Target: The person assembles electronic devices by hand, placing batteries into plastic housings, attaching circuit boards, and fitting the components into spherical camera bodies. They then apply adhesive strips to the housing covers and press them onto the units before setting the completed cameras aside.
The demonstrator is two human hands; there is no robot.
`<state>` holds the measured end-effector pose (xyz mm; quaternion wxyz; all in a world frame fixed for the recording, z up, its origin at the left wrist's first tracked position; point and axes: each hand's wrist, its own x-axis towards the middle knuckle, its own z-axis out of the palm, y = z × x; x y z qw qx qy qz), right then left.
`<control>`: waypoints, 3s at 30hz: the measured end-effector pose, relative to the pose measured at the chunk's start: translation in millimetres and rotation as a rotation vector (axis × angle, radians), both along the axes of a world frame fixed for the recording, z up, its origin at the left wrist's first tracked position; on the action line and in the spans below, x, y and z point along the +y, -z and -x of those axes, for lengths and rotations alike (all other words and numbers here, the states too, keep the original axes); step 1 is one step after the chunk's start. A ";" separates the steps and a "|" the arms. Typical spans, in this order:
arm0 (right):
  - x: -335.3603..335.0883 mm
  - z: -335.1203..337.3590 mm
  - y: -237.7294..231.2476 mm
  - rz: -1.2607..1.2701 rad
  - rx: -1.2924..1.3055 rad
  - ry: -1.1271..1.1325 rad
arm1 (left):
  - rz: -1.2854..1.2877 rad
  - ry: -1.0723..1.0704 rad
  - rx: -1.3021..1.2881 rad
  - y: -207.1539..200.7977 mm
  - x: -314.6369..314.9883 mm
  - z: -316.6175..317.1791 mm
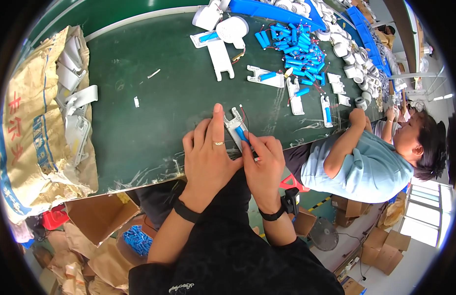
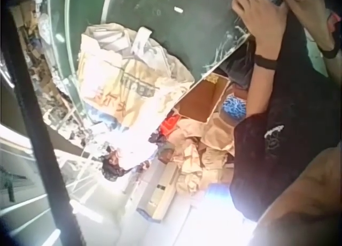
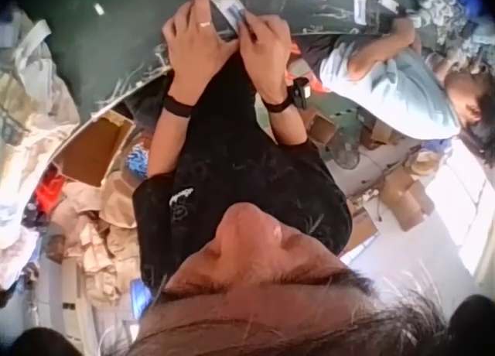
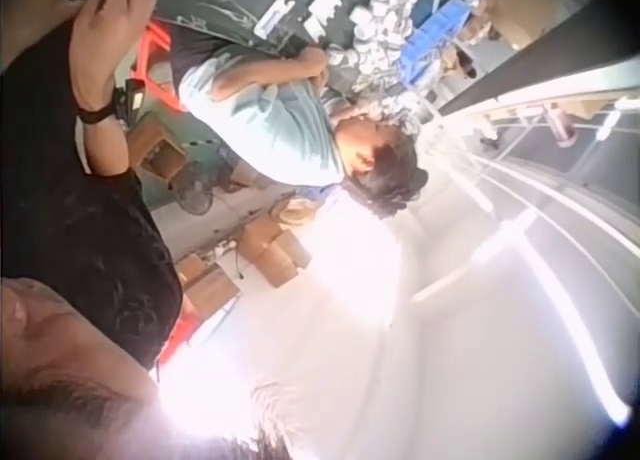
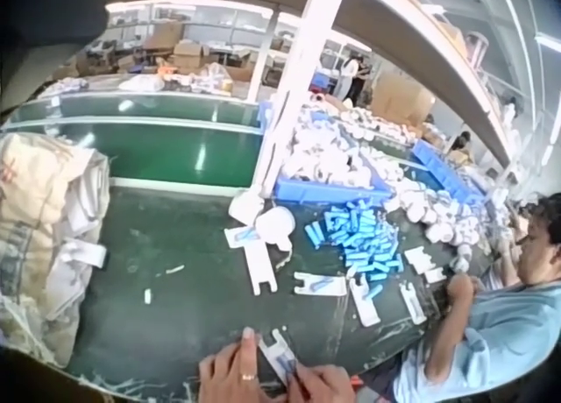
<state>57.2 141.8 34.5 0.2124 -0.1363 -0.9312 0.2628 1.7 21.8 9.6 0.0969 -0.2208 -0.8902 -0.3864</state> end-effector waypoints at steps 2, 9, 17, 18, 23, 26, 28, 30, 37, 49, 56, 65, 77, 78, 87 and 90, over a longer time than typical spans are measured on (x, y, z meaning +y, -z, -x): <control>0.1 1.2 -1.8 0.010 -0.017 0.006 | -0.001 -0.006 0.006 0.7 0.4 0.3; -1.7 6.9 -9.3 -0.032 -0.046 -0.004 | -0.003 -0.025 0.123 -1.4 3.5 2.0; 15.6 -1.4 -4.4 0.023 0.038 -0.039 | -0.014 0.042 -0.030 -5.8 -7.8 -5.4; 24.8 -0.3 -12.6 0.008 0.060 -0.019 | -0.008 0.072 -0.068 -6.5 -12.2 -3.5; 128.0 -5.1 -42.2 -0.292 0.157 0.459 | -0.008 0.098 -0.051 -15.4 -15.8 -5.8; 184.3 0.2 -6.7 -0.296 0.056 0.559 | 0.062 0.105 -0.019 -12.8 -14.7 -1.4; 210.4 2.6 12.9 -0.300 -0.017 0.574 | 0.114 0.136 -0.040 -12.5 -14.5 -1.3; 230.2 5.1 27.0 -0.316 0.000 0.603 | 0.115 0.135 -0.030 -13.4 -14.2 -1.0; 217.6 21.1 -16.3 -0.461 0.088 0.314 | 0.105 0.159 -0.047 -17.4 -15.0 0.0; 204.8 30.7 -9.9 -0.217 0.069 0.050 | 0.127 0.588 -0.047 -89.2 93.4 67.6; 165.8 2.2 -4.2 0.472 0.095 0.136 | 0.228 0.899 0.008 -67.3 139.7 104.1; 100.8 20.9 -26.0 0.592 -0.038 -0.368 | -0.526 0.640 -1.141 -69.1 20.1 63.4; 41.1 32.3 -5.0 0.754 -0.083 -0.103 | -0.157 0.234 -0.443 -33.0 -22.3 46.1; 38.8 31.4 -5.6 0.743 -0.090 -0.103 | 0.088 0.194 -0.127 -28.4 -26.7 41.7; 13.0 12.1 -17.5 0.395 -0.071 0.036 | 0.049 0.143 -0.052 -16.7 -11.7 16.4; 3.7 7.9 -17.3 0.460 -0.056 0.063 | -0.015 0.087 -0.064 -8.4 -7.6 16.9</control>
